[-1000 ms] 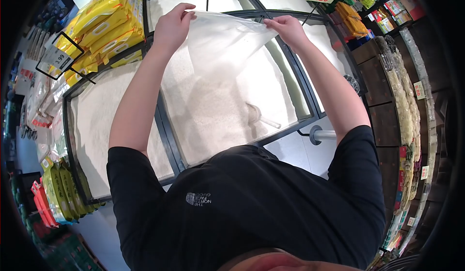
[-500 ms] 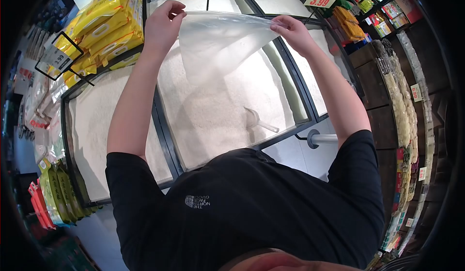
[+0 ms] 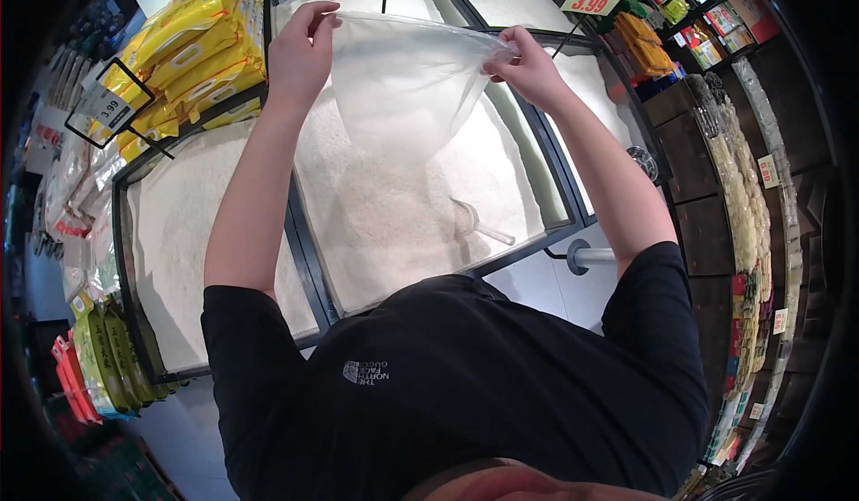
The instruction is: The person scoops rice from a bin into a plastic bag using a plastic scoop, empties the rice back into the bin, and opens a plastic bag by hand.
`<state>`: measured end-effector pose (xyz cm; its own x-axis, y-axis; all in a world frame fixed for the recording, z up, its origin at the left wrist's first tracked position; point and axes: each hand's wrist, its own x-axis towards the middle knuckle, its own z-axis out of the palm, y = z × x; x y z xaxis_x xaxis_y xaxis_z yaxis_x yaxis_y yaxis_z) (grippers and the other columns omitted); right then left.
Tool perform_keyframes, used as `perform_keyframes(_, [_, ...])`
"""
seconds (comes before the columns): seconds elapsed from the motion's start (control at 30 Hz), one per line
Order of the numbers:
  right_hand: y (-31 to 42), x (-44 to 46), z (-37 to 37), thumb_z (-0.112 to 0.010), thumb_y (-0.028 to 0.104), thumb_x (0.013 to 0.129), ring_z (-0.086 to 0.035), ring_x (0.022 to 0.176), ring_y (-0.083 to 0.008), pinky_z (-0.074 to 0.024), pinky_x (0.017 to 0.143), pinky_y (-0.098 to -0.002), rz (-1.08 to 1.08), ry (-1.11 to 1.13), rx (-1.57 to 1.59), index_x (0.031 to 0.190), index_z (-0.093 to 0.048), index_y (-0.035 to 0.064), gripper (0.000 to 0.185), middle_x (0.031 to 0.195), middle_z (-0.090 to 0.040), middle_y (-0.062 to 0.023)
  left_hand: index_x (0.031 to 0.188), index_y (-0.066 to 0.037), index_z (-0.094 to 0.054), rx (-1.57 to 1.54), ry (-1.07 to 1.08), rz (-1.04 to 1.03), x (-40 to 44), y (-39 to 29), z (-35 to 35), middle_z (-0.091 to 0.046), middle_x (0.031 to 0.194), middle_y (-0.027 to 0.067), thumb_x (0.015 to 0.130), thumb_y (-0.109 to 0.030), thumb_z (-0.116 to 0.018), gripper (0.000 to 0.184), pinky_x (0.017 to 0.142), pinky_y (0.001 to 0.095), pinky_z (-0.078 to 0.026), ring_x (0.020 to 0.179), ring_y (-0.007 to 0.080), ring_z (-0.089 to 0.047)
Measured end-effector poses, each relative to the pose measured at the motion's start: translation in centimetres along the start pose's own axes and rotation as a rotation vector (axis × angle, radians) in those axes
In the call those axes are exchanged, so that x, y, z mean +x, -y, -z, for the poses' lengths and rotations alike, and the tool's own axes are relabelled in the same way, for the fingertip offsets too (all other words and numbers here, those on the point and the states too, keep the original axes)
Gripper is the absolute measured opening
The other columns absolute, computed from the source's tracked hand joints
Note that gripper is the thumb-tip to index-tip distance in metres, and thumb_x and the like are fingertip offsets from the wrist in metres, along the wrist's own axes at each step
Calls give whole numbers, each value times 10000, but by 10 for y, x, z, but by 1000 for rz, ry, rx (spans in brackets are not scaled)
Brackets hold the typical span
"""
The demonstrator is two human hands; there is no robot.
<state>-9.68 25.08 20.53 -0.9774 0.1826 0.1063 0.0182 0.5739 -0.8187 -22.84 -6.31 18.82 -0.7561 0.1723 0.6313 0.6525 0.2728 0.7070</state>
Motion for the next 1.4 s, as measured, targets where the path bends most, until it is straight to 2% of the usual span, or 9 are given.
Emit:
perform_keyframes(0.1, [-2, 1, 2, -781, 204, 886, -704, 915, -147, -555, 782, -293, -4, -57, -8, 1205, -575, 44, 413, 1002, -725, -92, 1151, -80, -686, 26, -12, -2, -4, -7, 6, -723, 962, 12, 964, -120, -659, 193, 726, 231, -503, 828, 78, -632])
perform_keyframes(0.2, [13, -2, 2, -763, 186, 899, -704, 958, -155, -544, 830, -292, -90, -113, -189, 1240, -618, 60, 392, 1006, -748, -84, 1134, -84, -696, -30, -43, -31, -12, -13, 7, -713, 948, -3, 936, -110, -699, 200, 684, 214, -482, 808, 64, -610])
perform_keyframes(0.4, [-13, 9, 6, -753, 138, 875, -679, 1046, -182, -518, 921, -313, 123, -105, -105, 1286, -627, 87, 434, 1121, -727, -91, 1121, -89, -707, -61, -66, -51, -21, -19, 8, -719, 960, -3, 921, -117, -731, 203, 674, 204, -484, 803, 58, -624])
perform_keyframes(0.6, [4, 2, 7, -760, 106, 860, -671, 1043, -180, -520, 927, -312, 53, -138, -148, 1224, -668, 47, 380, 1142, -720, -99, 1128, -89, -715, -27, -127, -67, -21, -18, 14, -722, 950, 2, 939, -113, -703, 191, 664, 209, -497, 805, 59, -638])
perform_keyframes(0.9, [-14, 13, 22, -667, 100, 972, -681, 1014, -166, -543, 921, -313, -83, 113, 634, 1192, -671, -2, 242, 1095, -725, -92, 1031, -57, -735, 53, -146, -23, -19, -22, 32, -701, 915, 39, 926, -97, -668, 131, 661, 249, -517, 759, 112, -645])
perform_keyframes(1.07, [7, 6, 9, -651, 74, 976, -676, 980, -171, -544, 930, -318, -18, -7, 650, 1240, -623, 2, 275, 1032, -715, -76, 1070, -68, -728, -17, -157, 40, -29, -23, 38, -697, 952, 16, 926, -109, -688, 155, 678, 241, -511, 784, 95, -630])
perform_keyframes(1.17, [14, 6, 5, -655, 95, 979, -672, 980, -170, -539, 915, -319, -9, -34, 653, 1231, -625, 8, 268, 1031, -706, -71, 1162, -56, -695, -109, -164, 169, -37, -29, 47, -700, 1017, 34, 931, -127, -708, 241, 746, 229, -511, 849, 112, -652])
perform_keyframes(1.3, [15, 12, 2, -654, 170, 991, -668, 983, -163, -522, 887, -318, -116, -43, 640, 1244, -618, 16, 298, 1130, -688, -80, 1224, -32, -647, -427, -274, -92, -49, -42, 38, -697, 1109, 94, 926, -128, -731, 324, 889, 253, -511, 970, 168, -682])
perform_keyframes(1.4, [10, 17, -4, -664, 268, 988, -655, 1023, -161, -506, 896, -337, -78, -17, 529, 1258, -626, 19, 369, 1185, -675, -79, 1213, -5, -635, -328, -153, 192, -85, -7, 7, -696, 1138, 123, 925, -87, -730, 314, 956, 282, -507, 1030, 199, -688])
